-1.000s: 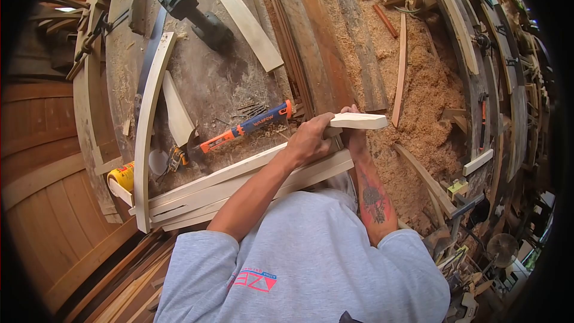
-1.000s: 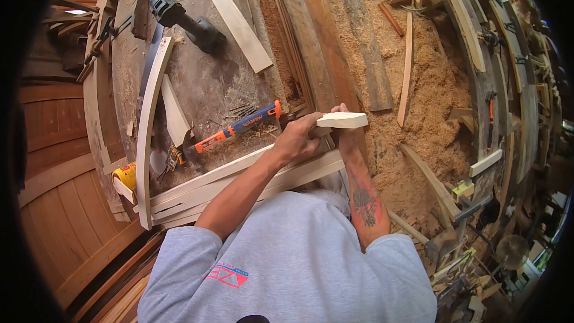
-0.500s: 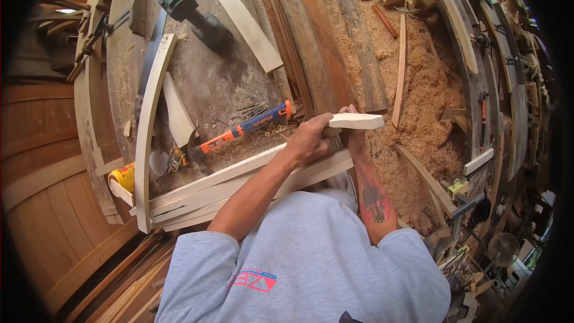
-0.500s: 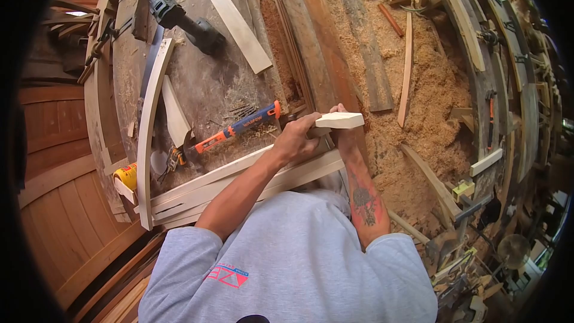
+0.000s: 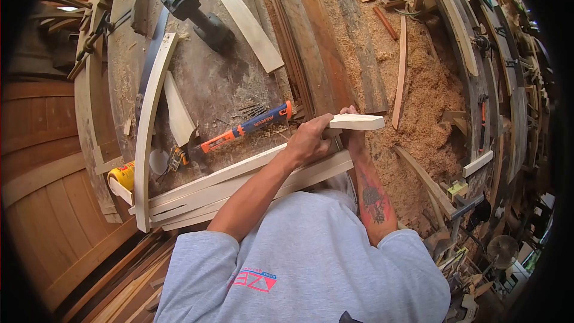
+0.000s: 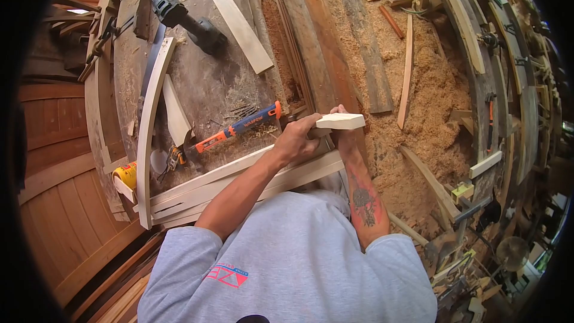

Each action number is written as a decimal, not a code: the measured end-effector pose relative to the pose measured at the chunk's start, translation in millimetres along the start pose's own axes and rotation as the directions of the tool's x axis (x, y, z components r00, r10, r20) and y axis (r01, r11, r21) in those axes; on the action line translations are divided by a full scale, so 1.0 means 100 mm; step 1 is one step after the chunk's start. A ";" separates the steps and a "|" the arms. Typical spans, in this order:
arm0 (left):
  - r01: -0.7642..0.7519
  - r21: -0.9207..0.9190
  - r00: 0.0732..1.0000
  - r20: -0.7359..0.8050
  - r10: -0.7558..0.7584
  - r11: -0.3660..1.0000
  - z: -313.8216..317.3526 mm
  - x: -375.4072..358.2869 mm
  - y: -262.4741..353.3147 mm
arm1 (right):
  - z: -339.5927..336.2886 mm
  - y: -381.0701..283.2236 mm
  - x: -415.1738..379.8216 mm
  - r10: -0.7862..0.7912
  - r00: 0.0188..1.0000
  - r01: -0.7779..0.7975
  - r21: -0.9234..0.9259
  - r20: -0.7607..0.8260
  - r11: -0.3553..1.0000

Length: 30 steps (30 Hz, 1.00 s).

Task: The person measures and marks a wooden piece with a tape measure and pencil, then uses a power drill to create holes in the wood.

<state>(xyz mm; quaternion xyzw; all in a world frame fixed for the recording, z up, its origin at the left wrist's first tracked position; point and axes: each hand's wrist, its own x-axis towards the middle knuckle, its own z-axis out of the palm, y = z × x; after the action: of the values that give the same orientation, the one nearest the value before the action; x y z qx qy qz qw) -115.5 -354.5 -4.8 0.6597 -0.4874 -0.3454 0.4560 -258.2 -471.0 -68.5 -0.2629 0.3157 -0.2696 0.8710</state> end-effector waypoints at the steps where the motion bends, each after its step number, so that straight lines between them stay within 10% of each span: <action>1: -0.002 0.001 1.000 0.002 0.002 1.000 0.00 0.00 0.00 | 0.01 0.00 0.00 -0.003 1.000 0.003 -0.004 -0.018 1.000; 30: -0.022 0.013 1.000 0.006 0.022 1.000 -0.02 0.01 0.04 | -0.02 0.01 0.02 0.013 1.000 -0.013 -0.002 0.016 1.000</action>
<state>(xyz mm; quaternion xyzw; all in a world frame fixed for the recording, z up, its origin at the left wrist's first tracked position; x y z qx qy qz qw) -114.4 -354.8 -0.4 0.6562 -0.4985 -0.3390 0.4538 -258.1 -472.2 -70.9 -0.2641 0.3105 -0.2614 0.8750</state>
